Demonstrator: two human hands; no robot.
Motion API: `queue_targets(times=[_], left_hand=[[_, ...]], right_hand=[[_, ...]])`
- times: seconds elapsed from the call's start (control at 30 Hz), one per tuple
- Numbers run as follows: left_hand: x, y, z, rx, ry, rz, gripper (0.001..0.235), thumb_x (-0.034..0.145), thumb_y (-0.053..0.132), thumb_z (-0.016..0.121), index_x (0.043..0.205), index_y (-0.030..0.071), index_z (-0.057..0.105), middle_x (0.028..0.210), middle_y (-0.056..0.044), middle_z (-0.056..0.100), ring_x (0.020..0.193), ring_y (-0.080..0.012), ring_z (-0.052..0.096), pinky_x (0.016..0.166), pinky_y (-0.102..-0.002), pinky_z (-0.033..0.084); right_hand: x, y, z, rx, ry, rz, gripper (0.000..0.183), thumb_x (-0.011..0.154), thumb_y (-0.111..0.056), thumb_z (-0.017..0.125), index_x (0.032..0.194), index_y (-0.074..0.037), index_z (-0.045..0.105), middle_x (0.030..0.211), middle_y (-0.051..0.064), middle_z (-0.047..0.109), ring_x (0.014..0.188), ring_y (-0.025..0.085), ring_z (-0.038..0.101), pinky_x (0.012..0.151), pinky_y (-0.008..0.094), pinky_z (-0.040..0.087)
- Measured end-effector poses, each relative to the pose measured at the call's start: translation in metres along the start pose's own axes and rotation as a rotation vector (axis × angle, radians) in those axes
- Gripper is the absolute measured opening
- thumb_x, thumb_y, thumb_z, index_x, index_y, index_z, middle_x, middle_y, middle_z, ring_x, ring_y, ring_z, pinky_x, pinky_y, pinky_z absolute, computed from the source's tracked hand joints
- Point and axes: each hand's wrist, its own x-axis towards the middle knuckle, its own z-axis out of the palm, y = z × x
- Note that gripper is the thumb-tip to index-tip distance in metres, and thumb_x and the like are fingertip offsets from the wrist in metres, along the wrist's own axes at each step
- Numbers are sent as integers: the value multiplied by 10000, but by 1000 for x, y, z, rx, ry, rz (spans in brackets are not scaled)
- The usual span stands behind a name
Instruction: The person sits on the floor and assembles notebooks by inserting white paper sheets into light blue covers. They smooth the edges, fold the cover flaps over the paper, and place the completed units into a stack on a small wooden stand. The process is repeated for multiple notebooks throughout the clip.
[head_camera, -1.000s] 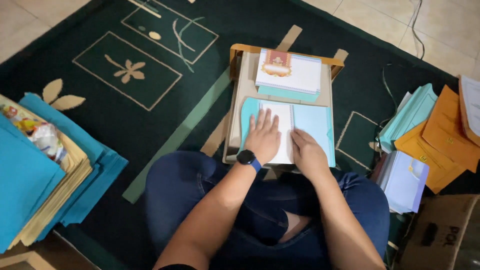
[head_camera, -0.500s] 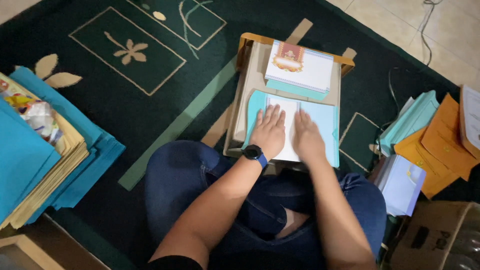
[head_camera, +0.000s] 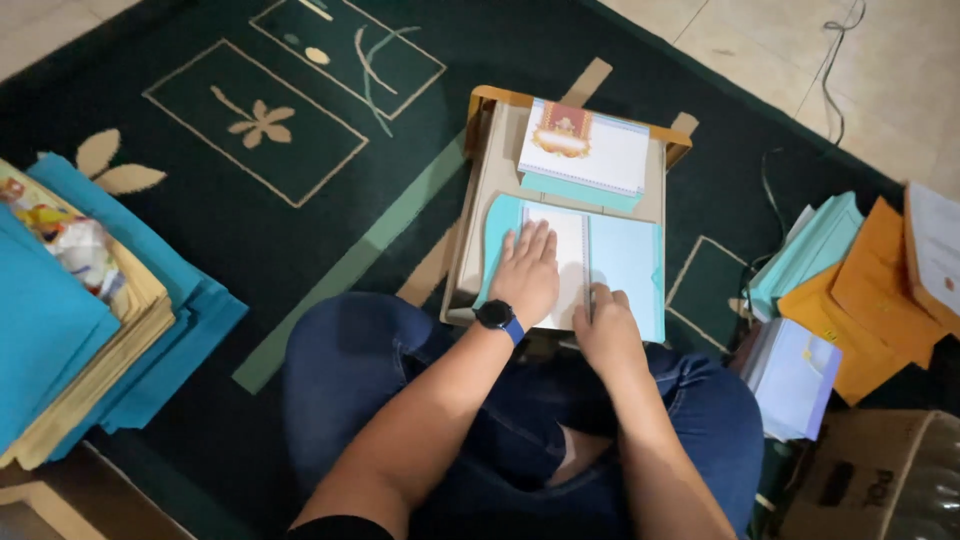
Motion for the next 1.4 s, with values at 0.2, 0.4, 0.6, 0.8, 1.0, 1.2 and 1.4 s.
queue_targets(times=[0.2, 0.4, 0.6, 0.8, 1.0, 1.2, 1.4], left_hand=[[-1, 1, -4, -12, 40, 16, 517, 1073, 237, 366, 1544, 29, 413, 1654, -150, 339, 1553, -311, 248, 1272, -524, 64], [-3, 2, -5, 38, 28, 9, 519, 1072, 240, 360, 1550, 42, 397, 1659, -135, 331, 1555, -303, 242, 1272, -510, 53], [-4, 3, -11, 33, -6, 0, 520, 1080, 248, 340, 1562, 58, 378, 1675, -123, 301, 1561, -298, 230, 1270, -511, 43], [-5, 7, -43, 58, -353, 67, 758, 1040, 530, 381, 1637, 94, 212, 1723, -191, 67, 1590, -385, -9, 1253, -601, -88], [-20, 16, -52, 77, -534, 221, 1076, 781, 566, 796, 1627, 203, 240, 1708, -207, 82, 1569, -421, 86, 1225, -670, 61], [-23, 11, -57, -13, -405, 278, 444, 973, 420, 579, 1243, 99, 726, 1468, -153, 587, 1448, -379, 423, 1163, -627, 231], [-32, 16, -59, -292, -209, 362, 405, 1068, 372, 518, 1254, 78, 726, 1335, -212, 674, 1239, -368, 613, 1091, -563, 389]], right_hand=[[-15, -18, -21, 93, -78, 93, 574, 1003, -362, 581, 1451, -6, 535, 1158, 241, 715, 1084, 354, 723, 834, 445, 614], [-29, -35, -45, 116, -101, 56, 578, 1034, -305, 534, 1481, 58, 484, 1243, 333, 633, 1132, 438, 687, 884, 496, 612], [-24, -28, -46, 322, -111, 119, 651, 1039, -358, 530, 1530, 55, 415, 1256, 354, 647, 1165, 470, 658, 889, 544, 590], [-21, -16, -43, 57, -122, 91, 550, 1040, -359, 530, 1458, -2, 553, 1210, 305, 688, 1117, 436, 700, 878, 519, 608], [-6, 5, -38, 157, -93, 157, 456, 1074, -320, 444, 1404, -61, 620, 1113, 283, 744, 1114, 457, 691, 892, 553, 580], [6, 22, -23, 406, -148, 199, 556, 1075, -577, 371, 1310, -190, 694, 666, 103, 758, 950, 318, 752, 894, 466, 545], [0, 10, -27, 959, -120, 21, 665, 946, -29, 575, 1541, 104, 308, 1103, 196, 564, 847, 216, 642, 642, 321, 585]])
